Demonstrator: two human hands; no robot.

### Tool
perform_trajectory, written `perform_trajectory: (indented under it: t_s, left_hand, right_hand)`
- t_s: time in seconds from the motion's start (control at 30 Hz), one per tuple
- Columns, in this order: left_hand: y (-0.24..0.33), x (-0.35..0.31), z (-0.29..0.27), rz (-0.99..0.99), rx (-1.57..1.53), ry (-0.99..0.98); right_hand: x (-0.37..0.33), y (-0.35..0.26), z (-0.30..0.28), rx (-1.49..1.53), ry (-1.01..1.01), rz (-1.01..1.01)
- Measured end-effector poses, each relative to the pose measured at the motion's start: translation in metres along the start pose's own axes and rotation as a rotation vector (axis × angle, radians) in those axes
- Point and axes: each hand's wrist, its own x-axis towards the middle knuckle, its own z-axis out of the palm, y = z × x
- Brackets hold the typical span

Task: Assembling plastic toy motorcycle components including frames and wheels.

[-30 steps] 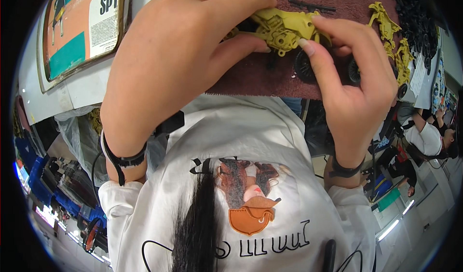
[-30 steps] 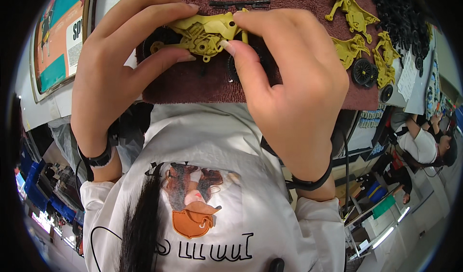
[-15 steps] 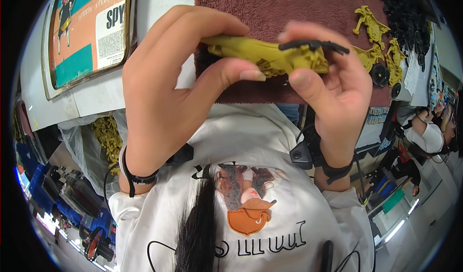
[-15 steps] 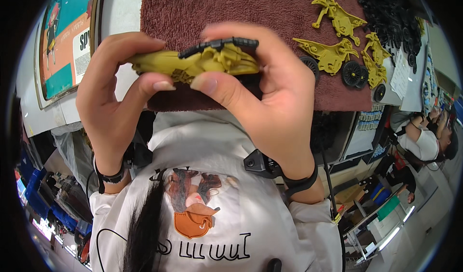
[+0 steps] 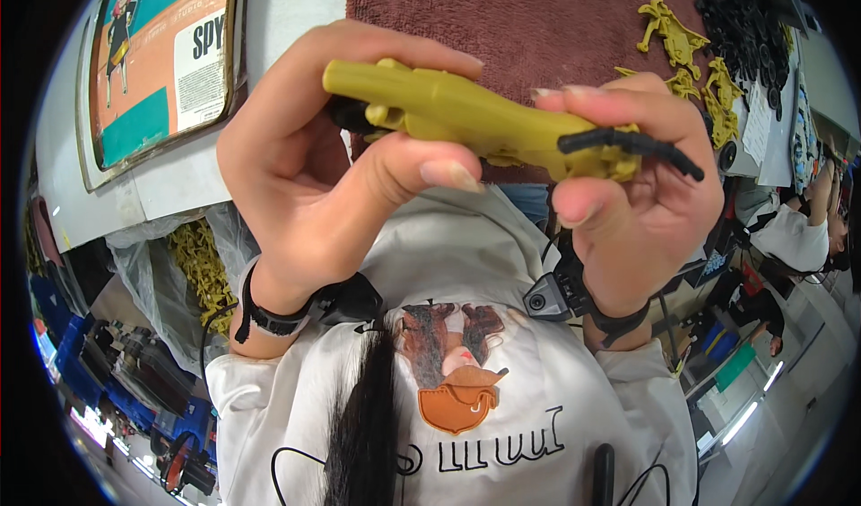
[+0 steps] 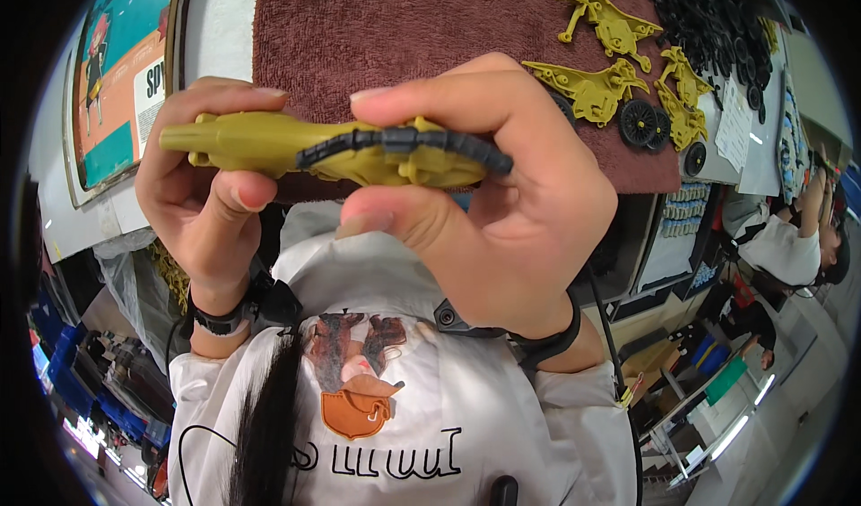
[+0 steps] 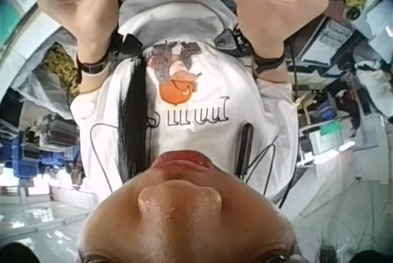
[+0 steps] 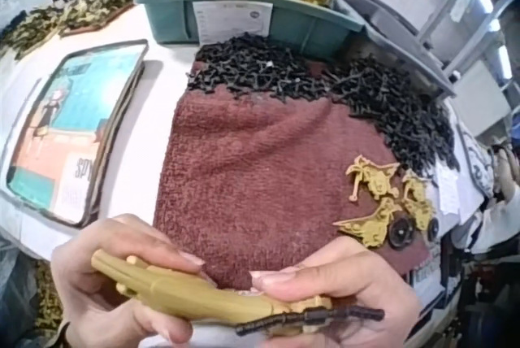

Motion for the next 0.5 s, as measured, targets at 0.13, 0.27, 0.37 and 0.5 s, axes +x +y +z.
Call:
perform_trajectory:
  t_s: [0.13,0.27,0.37,0.5]
  left_hand:
    - [0.007,0.014,-0.006,-0.192,-0.013,-0.116]
    - [0.012,0.018,-0.017,-0.185,-0.052,-0.059]
    - [0.03,0.021,-0.022,-0.399,-0.182,-0.207]
    - [0.041,0.029,-0.061,-0.23,0.207,-0.134]
  right_hand:
    - [0.015,-0.004,-0.003,0.191,0.038,0.353]
    - [0.018,-0.003,0.001,0.485,0.078,0.473]
    - [0.025,-0.006,0.008,0.437,-0.014,0.458]
    - [0.026,-0.007,0.009,0.285,-0.061,0.342]
